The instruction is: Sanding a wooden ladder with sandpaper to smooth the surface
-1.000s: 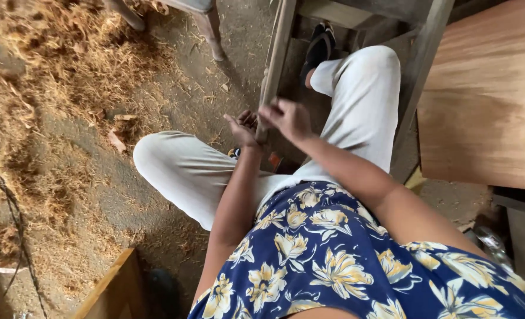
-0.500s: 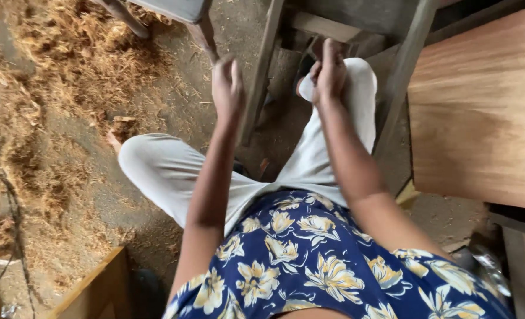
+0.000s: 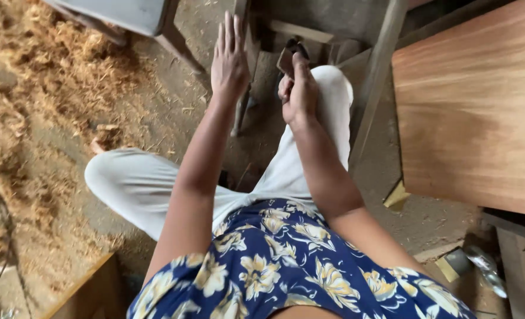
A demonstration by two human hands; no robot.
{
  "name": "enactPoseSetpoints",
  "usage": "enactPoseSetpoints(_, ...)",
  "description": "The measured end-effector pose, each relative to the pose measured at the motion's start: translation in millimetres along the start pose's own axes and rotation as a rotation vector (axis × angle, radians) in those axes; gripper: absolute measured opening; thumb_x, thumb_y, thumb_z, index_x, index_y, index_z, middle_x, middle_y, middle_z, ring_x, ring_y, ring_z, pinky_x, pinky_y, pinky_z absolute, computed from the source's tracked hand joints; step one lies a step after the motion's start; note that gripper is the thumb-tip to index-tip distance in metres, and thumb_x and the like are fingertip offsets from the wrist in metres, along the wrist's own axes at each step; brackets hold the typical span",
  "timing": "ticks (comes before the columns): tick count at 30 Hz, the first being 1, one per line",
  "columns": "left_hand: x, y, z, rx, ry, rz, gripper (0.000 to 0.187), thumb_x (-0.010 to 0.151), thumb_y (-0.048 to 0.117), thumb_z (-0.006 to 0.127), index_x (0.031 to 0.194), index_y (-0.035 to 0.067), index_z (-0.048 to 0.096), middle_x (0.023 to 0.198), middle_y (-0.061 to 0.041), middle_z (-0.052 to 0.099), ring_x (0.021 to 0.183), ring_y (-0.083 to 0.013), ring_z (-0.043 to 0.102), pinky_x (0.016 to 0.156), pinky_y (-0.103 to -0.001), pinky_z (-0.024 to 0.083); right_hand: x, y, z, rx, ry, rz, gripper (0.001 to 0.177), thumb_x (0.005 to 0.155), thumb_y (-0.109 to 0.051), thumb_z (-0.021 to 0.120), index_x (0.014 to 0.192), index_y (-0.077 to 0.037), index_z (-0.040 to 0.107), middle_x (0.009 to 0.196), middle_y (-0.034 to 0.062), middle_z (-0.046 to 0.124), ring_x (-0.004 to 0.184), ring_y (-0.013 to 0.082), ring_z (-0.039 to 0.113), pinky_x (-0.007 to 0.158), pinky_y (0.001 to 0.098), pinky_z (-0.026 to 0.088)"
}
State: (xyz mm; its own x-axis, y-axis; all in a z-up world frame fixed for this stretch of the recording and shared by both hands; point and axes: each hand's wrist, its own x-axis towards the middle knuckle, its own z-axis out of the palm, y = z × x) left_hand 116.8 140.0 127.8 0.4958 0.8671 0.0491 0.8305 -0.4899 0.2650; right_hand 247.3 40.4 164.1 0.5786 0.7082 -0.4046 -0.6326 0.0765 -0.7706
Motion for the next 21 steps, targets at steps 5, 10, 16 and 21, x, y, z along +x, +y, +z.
enactPoseSetpoints(5,-163,-12,-12,0.121,-0.021,0.127,0.078,0.096,0.008,0.047,0.168,0.008,0.017,0.173,-0.011,0.008,0.155,-0.0497,0.014,0.124,-0.056,0.033,-10,-13,12,-0.016,-0.065,0.023,0.039,0.094,-0.041,0.062,0.067,-0.017,0.046,0.047,0.0005,0.04,0.037,0.0107,0.035,0.034,0.0254,0.013)
enactPoseSetpoints(10,-250,-21,-25,0.114,-0.164,-0.017,0.075,0.099,0.023,0.048,0.166,0.011,0.017,0.173,-0.009,0.017,0.147,-0.0421,0.039,0.113,-0.053,0.038,-29,-17,12,-0.087,0.0,0.099,0.042,0.089,-0.049,0.062,0.065,-0.018,0.048,0.047,-0.0001,0.044,0.036,0.0105,0.034,0.034,0.0242,0.014)
enactPoseSetpoints(16,-225,-11,-18,-0.089,-0.142,-0.123,0.083,0.104,0.051,0.049,0.165,0.007,0.012,0.172,-0.015,0.013,0.153,-0.0424,0.03,0.117,-0.053,0.033,-69,-90,46,-0.003,-0.27,-0.17,0.035,0.083,-0.046,0.075,0.082,-0.017,0.057,0.062,-0.0026,0.05,0.045,0.0058,0.041,0.039,0.0221,0.026)
enactPoseSetpoints(21,-150,-12,6,0.102,-0.035,-0.157,0.085,0.106,0.058,0.047,0.167,0.013,0.007,0.169,-0.021,0.024,0.143,-0.0519,0.039,0.109,-0.057,0.041,-38,-116,48,-0.055,-0.236,-0.386,0.025,0.09,-0.041,0.072,0.079,-0.024,0.058,0.075,-0.0036,0.057,0.05,0.0065,0.04,0.04,0.0207,0.025)
